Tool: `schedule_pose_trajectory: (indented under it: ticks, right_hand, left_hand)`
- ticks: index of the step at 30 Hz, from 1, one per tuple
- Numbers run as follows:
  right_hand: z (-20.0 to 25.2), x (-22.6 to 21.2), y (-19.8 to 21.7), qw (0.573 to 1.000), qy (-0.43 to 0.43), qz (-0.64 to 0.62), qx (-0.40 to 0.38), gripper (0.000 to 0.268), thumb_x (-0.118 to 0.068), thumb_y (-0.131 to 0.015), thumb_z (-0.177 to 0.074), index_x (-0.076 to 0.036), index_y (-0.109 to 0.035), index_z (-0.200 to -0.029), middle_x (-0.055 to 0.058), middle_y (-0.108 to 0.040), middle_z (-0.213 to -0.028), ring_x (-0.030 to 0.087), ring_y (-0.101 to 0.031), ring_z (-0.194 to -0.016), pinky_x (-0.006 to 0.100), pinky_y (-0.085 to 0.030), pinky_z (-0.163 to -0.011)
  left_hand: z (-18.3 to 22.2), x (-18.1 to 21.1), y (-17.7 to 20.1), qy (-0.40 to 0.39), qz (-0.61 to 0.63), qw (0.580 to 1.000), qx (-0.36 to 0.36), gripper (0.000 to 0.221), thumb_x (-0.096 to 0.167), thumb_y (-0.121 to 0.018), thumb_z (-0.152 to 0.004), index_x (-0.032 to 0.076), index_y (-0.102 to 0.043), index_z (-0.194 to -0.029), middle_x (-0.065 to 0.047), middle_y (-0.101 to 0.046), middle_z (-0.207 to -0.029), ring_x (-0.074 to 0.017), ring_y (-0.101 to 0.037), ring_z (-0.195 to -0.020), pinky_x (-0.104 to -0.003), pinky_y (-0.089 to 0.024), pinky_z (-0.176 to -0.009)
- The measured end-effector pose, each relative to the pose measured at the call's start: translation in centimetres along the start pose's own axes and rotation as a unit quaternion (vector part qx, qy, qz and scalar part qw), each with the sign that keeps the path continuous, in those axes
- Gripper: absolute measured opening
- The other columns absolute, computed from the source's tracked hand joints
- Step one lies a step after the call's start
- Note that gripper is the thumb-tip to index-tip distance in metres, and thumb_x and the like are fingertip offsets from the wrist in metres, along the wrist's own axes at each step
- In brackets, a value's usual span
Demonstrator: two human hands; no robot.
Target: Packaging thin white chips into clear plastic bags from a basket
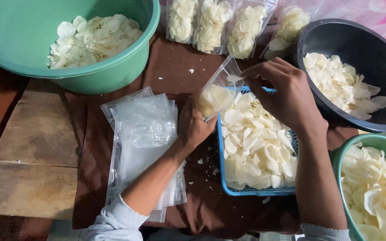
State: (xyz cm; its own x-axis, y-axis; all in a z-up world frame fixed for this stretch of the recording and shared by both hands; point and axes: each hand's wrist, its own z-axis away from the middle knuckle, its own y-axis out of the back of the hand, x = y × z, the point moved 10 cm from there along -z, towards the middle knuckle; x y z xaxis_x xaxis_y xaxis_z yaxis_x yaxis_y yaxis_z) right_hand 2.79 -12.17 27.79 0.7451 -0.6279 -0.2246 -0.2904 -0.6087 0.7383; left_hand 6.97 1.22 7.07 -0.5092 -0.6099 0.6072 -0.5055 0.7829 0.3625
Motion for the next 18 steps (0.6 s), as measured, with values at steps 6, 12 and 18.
schedule_pose_trajectory:
  ticks: [6, 12, 18]
  right_hand:
    - [-1.6, 0.7, -4.1, 0.978, 0.050, 0.164, -0.119, 0.011, -0.013, -0.080, -0.088, -0.008, -0.082, -0.098, 0.007, -0.079, -0.104, 0.019, -0.067, -0.090, 0.032, -0.058, -0.077]
    - [-1.0, 5.7, -9.5, 0.954, -0.058, 0.179, -0.235, 0.015, -0.018, -0.074, -0.082, -0.019, -0.083, -0.095, 0.016, -0.071, -0.084, 0.038, -0.070, -0.078, 0.048, -0.058, -0.067]
    - [-2.2, 2.1, -6.5, 0.979, -0.048, 0.035, -0.196, 0.021, -0.004, -0.068, -0.084, -0.005, -0.078, -0.102, 0.027, -0.070, -0.081, 0.049, -0.067, -0.080, 0.058, -0.052, -0.068]
  left_hand:
    - [-0.1, 0.5, 0.1, -0.047, -0.005, 0.998, -0.041, 0.076, 0.024, -0.085, -0.080, -0.007, -0.046, -0.138, -0.024, -0.065, -0.117, -0.0381, -0.069, -0.098, -0.043, -0.060, -0.086]
    - [-0.2, 0.6, 0.5, -0.060, 0.002, 0.998, 0.016, 0.067, 0.022, -0.084, -0.075, -0.001, -0.057, -0.132, -0.014, -0.061, -0.106, -0.0341, -0.069, -0.097, -0.041, -0.058, -0.087]
    - [-0.4, 1.3, 1.0, -0.045, 0.014, 0.999, 0.016, 0.070, 0.018, -0.086, -0.071, -0.004, -0.057, -0.131, -0.017, -0.062, -0.107, -0.0379, -0.069, -0.098, -0.044, -0.059, -0.086]
